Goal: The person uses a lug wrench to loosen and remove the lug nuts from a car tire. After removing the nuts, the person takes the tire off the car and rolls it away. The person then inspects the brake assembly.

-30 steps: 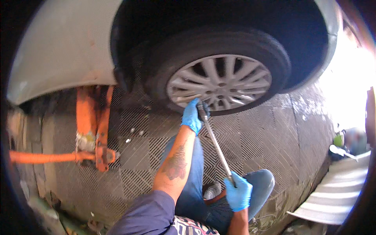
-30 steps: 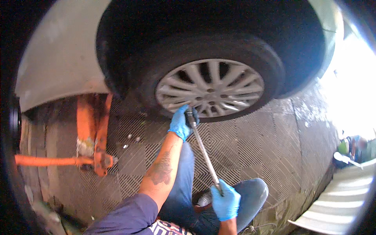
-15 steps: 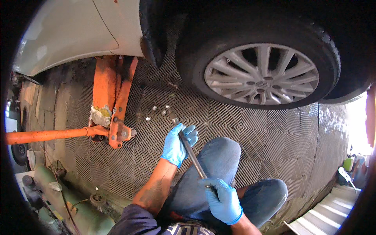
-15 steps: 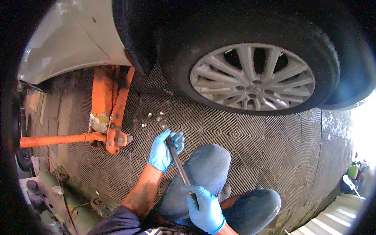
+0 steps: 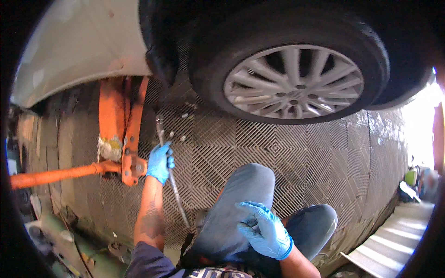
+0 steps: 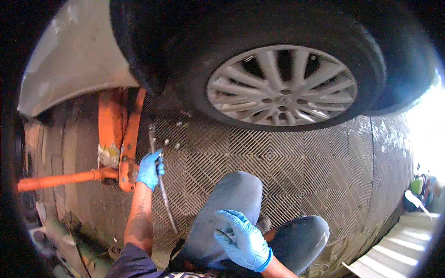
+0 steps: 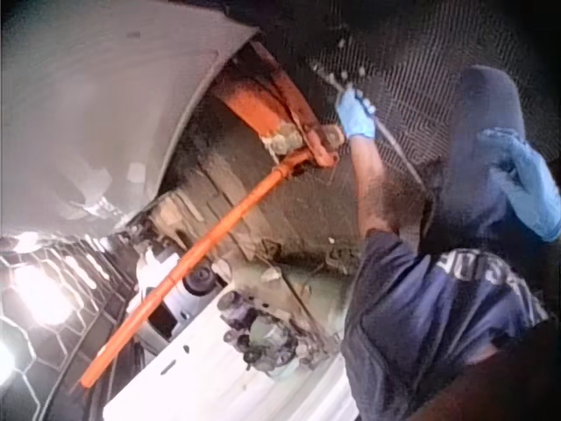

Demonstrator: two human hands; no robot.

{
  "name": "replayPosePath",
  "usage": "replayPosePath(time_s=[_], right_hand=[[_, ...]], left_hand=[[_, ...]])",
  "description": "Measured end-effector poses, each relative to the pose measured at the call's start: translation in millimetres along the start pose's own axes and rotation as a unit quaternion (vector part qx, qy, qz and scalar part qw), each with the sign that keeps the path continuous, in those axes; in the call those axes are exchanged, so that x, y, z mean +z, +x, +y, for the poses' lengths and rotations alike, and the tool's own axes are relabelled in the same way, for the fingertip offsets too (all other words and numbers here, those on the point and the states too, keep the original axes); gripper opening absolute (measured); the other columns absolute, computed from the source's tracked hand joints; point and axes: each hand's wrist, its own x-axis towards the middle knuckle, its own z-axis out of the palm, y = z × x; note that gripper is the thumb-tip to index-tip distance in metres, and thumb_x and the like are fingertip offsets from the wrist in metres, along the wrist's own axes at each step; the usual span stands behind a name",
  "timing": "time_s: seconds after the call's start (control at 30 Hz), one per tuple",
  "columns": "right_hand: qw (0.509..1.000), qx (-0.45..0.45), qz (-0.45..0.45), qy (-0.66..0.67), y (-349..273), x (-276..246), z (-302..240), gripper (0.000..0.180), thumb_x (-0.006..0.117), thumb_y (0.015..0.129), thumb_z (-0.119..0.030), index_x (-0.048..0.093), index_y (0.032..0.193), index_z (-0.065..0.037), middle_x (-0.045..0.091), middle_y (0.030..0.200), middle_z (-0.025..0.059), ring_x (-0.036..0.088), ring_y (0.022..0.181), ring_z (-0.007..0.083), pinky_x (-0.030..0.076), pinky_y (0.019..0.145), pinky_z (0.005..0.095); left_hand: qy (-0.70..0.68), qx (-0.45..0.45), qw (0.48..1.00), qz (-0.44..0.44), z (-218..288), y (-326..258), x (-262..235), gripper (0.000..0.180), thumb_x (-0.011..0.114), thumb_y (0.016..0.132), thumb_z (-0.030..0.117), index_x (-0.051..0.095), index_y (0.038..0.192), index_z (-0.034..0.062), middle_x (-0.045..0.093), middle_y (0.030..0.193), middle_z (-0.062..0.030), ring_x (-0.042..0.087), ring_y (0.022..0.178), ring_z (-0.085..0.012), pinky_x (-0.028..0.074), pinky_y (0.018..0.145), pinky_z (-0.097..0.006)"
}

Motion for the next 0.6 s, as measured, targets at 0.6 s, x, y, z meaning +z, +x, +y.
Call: replayPosePath(time_s=[0.6], right_hand=[[0.867,-0.097,0.475,-0.115,-43,-142,-26,0.035,0.062,0.078,0.009,0.065,0.112,0.000,0.062,0.115,0.0135,0.062,0.090,0.0154,0.050,0.080,0.0276]], left_hand=[[0.291,0.325,0.898,0.051,0,14,41,0.017,0.058,0.093,0.015,0.061,0.101,0.0008,0.056,0.079,-0.0004,0.051,0.072,-0.0093,0.044,0.061,-0.028]])
